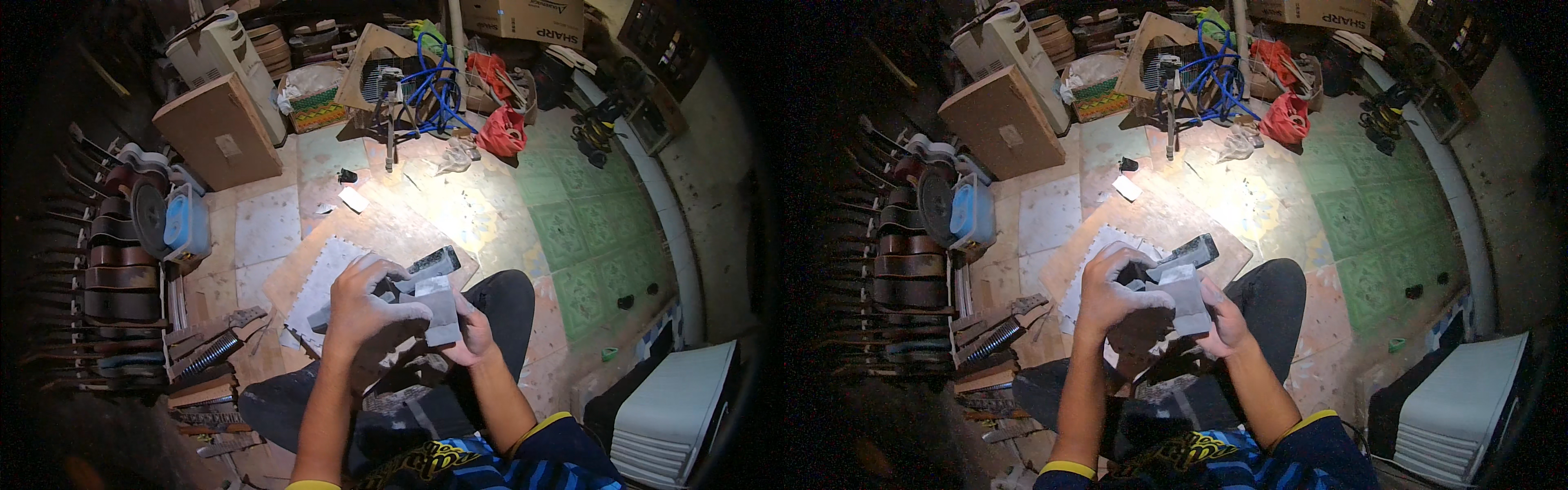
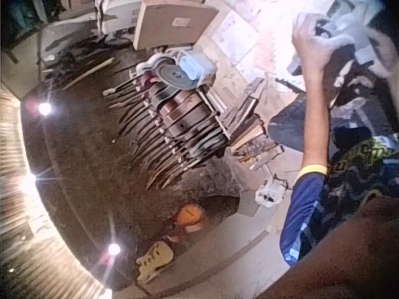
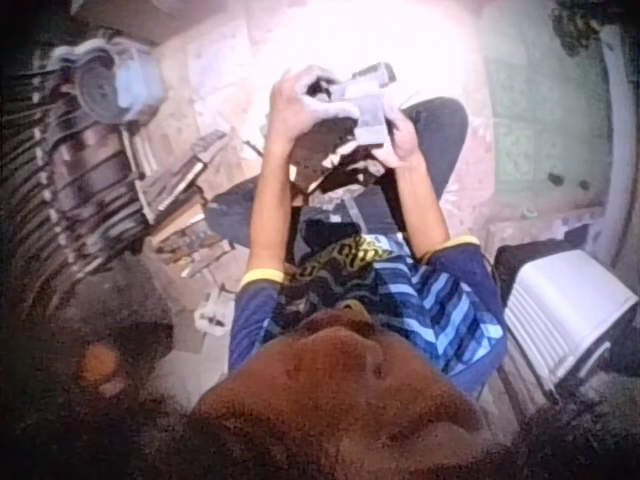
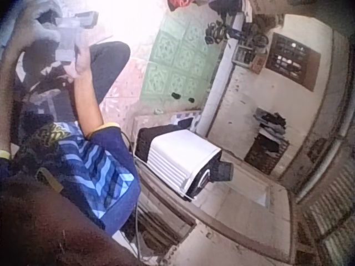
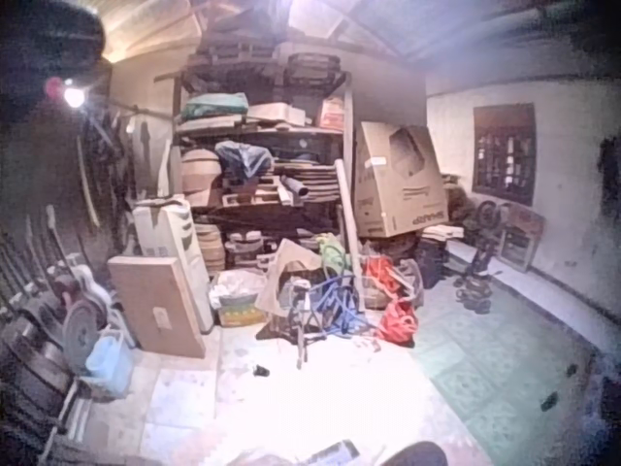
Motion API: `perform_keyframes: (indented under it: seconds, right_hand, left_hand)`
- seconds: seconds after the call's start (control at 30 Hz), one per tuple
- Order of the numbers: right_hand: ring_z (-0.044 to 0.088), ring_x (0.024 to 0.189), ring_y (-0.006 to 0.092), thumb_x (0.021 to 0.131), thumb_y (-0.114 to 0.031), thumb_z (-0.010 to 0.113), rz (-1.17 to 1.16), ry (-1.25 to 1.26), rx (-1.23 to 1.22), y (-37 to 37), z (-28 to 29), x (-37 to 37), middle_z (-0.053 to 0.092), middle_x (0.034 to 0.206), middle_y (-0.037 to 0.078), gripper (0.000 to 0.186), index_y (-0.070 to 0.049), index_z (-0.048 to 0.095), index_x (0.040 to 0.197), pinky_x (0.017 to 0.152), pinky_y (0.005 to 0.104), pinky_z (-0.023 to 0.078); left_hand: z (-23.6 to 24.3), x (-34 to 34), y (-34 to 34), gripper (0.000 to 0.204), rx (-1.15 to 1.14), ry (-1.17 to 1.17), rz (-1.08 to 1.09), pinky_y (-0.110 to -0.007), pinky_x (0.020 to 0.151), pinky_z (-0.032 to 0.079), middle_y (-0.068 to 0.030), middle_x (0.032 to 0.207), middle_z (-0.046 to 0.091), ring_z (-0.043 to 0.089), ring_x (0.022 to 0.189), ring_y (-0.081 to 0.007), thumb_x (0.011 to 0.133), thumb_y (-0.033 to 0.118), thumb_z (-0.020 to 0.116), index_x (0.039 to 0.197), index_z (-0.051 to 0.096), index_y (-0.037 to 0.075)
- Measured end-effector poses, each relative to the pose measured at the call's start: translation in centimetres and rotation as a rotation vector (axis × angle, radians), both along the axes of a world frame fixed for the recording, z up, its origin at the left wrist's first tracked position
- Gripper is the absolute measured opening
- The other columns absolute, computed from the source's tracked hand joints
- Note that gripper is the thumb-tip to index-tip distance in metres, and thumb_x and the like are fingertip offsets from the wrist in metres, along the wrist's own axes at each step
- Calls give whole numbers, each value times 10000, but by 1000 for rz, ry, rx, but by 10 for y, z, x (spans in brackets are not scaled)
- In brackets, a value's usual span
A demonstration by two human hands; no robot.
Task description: The person sands the surface of a dark guitar body with a piece of sandpaper and a cloth while sitting on the floor.
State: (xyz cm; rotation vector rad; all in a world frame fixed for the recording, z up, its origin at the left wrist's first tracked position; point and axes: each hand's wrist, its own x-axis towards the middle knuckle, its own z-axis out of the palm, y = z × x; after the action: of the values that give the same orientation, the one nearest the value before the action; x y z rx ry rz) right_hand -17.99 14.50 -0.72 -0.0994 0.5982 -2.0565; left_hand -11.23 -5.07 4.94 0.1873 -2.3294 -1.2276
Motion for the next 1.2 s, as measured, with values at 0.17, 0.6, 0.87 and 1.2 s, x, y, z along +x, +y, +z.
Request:
perform_keyframes:
  seconds: [0.17, 0.6, 0.87, 1.2]
  right_hand:
    - [577, 1265, 243, 922, -419, 728, 40, -86, -96, 16, -8, 7, 564, 1386, 123, 721, -65, 415, 1467, 1035, 395, 508]
    - [612, 1144, 337, 830, -604, 755, 273, -112, -41, 23, -18, 16, 610, 1274, 103, 943, -57, 401, 1512, 927, 541, 526]
    - [677, 1029, 314, 860, -528, 763, 111, 17, -62, 19, -10, 11, 612, 1258, 171, 842, -55, 400, 1455, 804, 423, 616]
    - [681, 994, 235, 1022, -251, 624, -463, 269, 367, 15, -15, -74, 625, 1189, 126, 360, -79, 466, 1296, 775, 367, 618]
  left_hand:
    - [5, 1, 4, 508, -69, -76, 18, -356, 739, 528, -43, 828, 692, 674, 803, -264, 523, 438, 962, 827, 730, 103]
    - [2, 2, 1, 669, -180, -65, -16, -386, 754, 535, -53, 884, 682, 675, 857, -286, 400, 521, 966, 858, 727, 97]
    - [5, 3, 2, 680, -196, -58, 26, -401, 775, 541, -64, 980, 684, 682, 912, -302, 440, 480, 962, 963, 728, 114]
    - [-71, 47, -24, 647, -229, -39, 318, -370, 886, 545, -126, 1086, 714, 706, 992, -274, 598, 187, 922, 1171, 659, 41]
